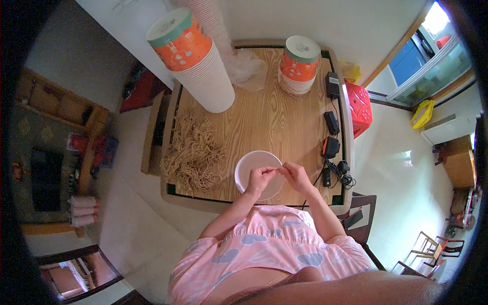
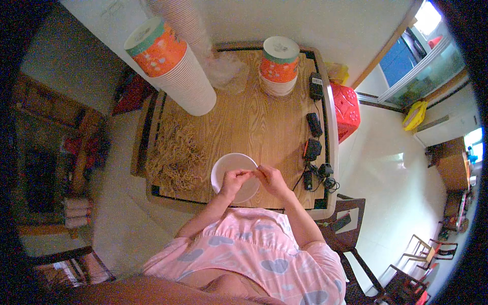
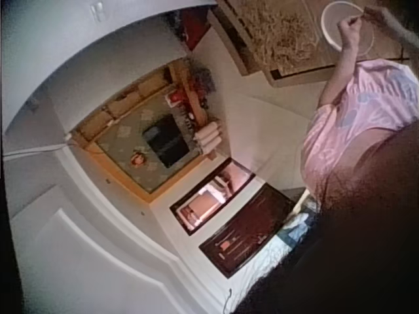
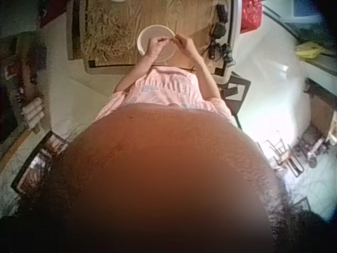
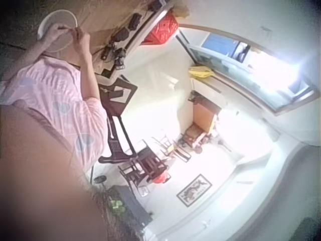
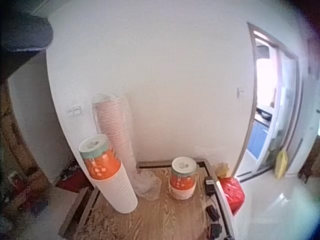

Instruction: The recorder is shown separating and placing shredded filler material into paper bowls at a workstation.

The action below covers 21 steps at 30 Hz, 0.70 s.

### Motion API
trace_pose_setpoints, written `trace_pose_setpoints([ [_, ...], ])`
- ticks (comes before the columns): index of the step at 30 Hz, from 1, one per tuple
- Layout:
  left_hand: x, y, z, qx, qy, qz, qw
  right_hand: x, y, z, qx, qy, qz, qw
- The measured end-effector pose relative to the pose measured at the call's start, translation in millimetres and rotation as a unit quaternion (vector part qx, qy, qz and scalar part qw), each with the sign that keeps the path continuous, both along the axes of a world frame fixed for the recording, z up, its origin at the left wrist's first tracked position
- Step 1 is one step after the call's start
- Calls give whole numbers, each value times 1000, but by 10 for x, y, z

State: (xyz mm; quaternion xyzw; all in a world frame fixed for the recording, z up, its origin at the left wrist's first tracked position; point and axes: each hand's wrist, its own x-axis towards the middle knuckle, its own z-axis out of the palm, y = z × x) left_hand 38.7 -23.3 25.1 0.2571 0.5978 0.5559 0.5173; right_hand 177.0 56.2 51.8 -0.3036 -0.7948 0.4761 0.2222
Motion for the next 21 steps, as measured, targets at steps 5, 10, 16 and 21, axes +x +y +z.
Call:
trace_pose_setpoints([
  [5, -46, 95, 96, -65, -6, 34, 997, -100, 4, -45, -10, -26, -86, 996],
  [10, -94, 163, -226, -125, -83, 121, 981, -168, 81, -89, -24, 19, -123, 992],
  [16, -68, 200, -369, -113, -125, 158, 973, -179, 50, -117, -63, -2, -104, 993],
  [21, -54, 220, -397, -110, -125, 179, 970, -196, 29, -98, -56, 11, -105, 993],
])
